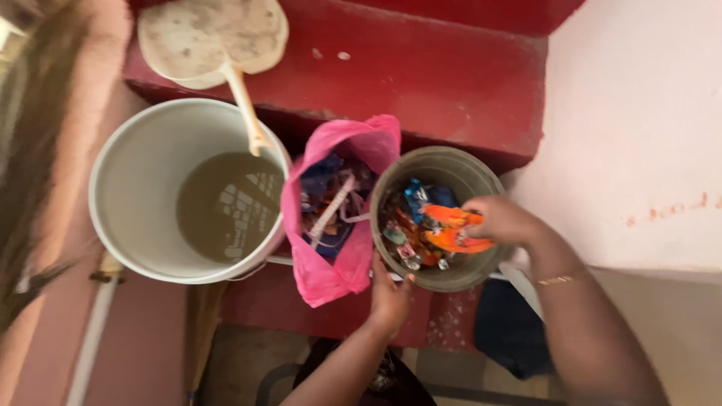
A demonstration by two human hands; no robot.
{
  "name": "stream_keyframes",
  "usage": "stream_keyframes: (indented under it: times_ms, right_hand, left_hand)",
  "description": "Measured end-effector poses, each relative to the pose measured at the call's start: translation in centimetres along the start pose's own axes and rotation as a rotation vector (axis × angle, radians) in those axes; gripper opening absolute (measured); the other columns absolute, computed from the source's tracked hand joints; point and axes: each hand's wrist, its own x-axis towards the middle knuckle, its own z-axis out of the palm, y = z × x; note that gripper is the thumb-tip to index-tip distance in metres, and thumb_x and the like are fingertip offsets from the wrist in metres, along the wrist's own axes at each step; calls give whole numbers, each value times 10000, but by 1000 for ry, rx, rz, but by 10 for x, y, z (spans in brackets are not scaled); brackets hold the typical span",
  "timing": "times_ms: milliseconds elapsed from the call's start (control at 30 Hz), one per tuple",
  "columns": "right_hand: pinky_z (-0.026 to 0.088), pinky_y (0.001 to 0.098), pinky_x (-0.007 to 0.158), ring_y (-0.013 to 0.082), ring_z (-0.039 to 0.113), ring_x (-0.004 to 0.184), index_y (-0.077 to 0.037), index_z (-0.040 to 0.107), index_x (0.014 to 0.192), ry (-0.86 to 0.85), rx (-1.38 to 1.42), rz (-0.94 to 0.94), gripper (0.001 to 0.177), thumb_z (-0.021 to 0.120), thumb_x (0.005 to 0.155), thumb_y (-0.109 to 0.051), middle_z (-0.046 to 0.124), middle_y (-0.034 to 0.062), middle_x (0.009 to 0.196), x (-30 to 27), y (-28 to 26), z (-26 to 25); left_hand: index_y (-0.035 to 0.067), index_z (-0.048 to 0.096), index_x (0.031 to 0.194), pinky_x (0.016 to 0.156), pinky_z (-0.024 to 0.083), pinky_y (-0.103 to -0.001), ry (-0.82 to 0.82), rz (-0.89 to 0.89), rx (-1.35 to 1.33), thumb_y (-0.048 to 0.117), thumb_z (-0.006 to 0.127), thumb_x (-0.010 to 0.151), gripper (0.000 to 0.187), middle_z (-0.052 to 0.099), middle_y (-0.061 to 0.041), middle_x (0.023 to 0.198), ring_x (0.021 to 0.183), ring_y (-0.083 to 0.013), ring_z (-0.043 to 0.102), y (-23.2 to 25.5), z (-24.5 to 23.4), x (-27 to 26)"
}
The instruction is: Sort and clear items from a trash bin into a bag.
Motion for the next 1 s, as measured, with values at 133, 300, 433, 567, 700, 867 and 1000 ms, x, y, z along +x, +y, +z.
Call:
stream_keyframes:
  times_ms: [133, 300, 433, 567, 700, 867, 1000]
  right_hand:
    - [558, 346, 824, 183, 742, 886, -63, 732, 1134, 42, -5, -23, 436, 803, 731, -214, 791, 104, 992, -29, -49, -40]
    - [574, 339, 792, 188, 745, 854, -32, 701, 1151, 178, 86, -156, 460, 775, 741, -229, 790, 110, 961, -38, -115, -63]
    - [552, 355, 798, 194, 732, 838, -57, 741, 1071, 195, 20, -245, 422, 802, 726, -290, 775, 104, 944, -19, -182, -46]
    - [548, 392, 801, 253, 736, 864, -108, 775, 1022, 277, 34, -243, 314, 818, 739, -237, 768, 119, 953, 51, -193, 23]
    - [560, 423, 804, 323, 733, 895, -82, 772, 948, 369, -30, -310, 199, 807, 773, -169, 756, 151, 935, 75, -201, 51]
    - [570, 403, 837, 314, 737, 952, -110, 769, 1020, 298, -68, -299, 233, 727, 793, -80, 759, 143, 1028, 93, -188, 54]
    - [560, 378, 881, 266, 722, 1039, -141, 660, 1313, 92, 108, -416, 519, 614, 822, 19, 731, 146, 1186, 91, -173, 45]
  left_hand:
    - [131, 65, 1603, 1161, 331, -314, 35, 104, 38, -114, 607, 889, 929, 393, -123, 1608, 1449, -211, 421, -16, 0, 6]
    - [130, 4, 1605, 1179, 332, -319, 3, 40, 59, -112, 585, 903, 942, 331, -126, 1627, 1467, -213, 422, -12, 0, 5]
    - [125, -57, 1594, 1200, 299, -319, 13, 13, 70, -111, 596, 918, 969, 289, -117, 1648, 1486, -211, 389, -30, 1, 14]
    - [128, 2, 1600, 1188, 334, -332, 12, 36, 17, -146, 578, 878, 963, 351, -124, 1612, 1457, -218, 433, -28, 3, 14]
    - [140, 67, 1599, 1119, 446, -346, -5, -20, -39, -144, 583, 846, 956, 443, -132, 1542, 1397, -243, 514, 0, 2, 7]
    - [166, 83, 1608, 1125, 425, -349, 29, 4, 37, -128, 599, 869, 948, 417, -107, 1564, 1413, -229, 477, 5, 3, 1]
    - [169, 24, 1606, 1144, 395, -347, 14, -8, 10, -125, 550, 879, 944, 379, -113, 1588, 1433, -229, 443, 6, 1, 11]
